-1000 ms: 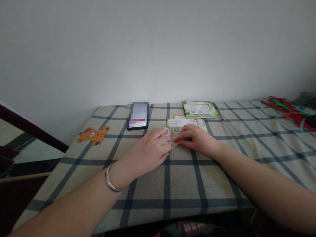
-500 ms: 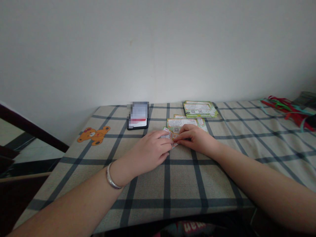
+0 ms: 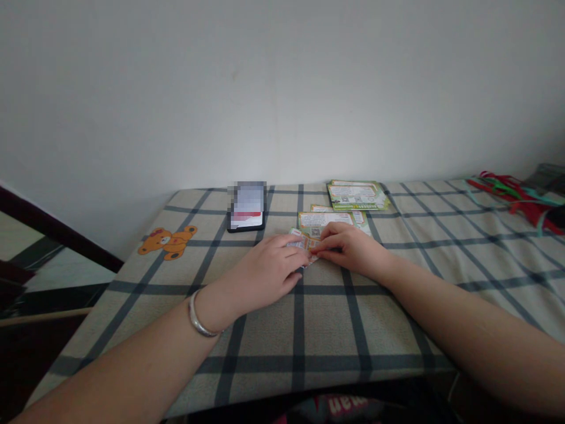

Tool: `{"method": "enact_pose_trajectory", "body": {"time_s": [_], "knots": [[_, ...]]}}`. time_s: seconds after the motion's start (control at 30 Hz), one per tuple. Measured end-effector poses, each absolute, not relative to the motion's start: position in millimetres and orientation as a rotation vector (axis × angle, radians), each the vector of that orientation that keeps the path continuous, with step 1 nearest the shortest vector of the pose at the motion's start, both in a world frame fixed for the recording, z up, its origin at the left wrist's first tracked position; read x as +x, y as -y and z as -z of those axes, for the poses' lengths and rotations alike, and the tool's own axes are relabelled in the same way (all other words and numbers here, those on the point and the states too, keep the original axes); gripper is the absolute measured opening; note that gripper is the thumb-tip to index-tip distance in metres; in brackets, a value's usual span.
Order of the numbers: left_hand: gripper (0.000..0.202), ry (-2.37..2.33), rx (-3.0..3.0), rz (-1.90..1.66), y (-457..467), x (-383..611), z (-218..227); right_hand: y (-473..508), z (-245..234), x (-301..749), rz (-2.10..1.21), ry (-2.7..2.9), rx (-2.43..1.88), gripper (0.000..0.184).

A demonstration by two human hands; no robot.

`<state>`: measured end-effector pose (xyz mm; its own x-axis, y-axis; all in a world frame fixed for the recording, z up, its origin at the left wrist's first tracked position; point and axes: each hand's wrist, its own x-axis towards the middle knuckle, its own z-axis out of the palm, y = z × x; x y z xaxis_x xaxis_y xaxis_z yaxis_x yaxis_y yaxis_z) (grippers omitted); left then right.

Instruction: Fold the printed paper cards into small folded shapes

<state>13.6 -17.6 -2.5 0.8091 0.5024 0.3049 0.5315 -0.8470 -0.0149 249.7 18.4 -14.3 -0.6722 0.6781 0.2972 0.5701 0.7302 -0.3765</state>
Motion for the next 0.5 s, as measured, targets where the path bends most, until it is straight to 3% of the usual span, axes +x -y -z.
{"method": "enact_pose_trajectory", "body": {"time_s": [0.5], "knots": [[0.021, 0.765, -2.838, 0.367, 22, 19, -2, 1, 0, 243, 0.077, 2.632, -0.897, 0.020]]}}
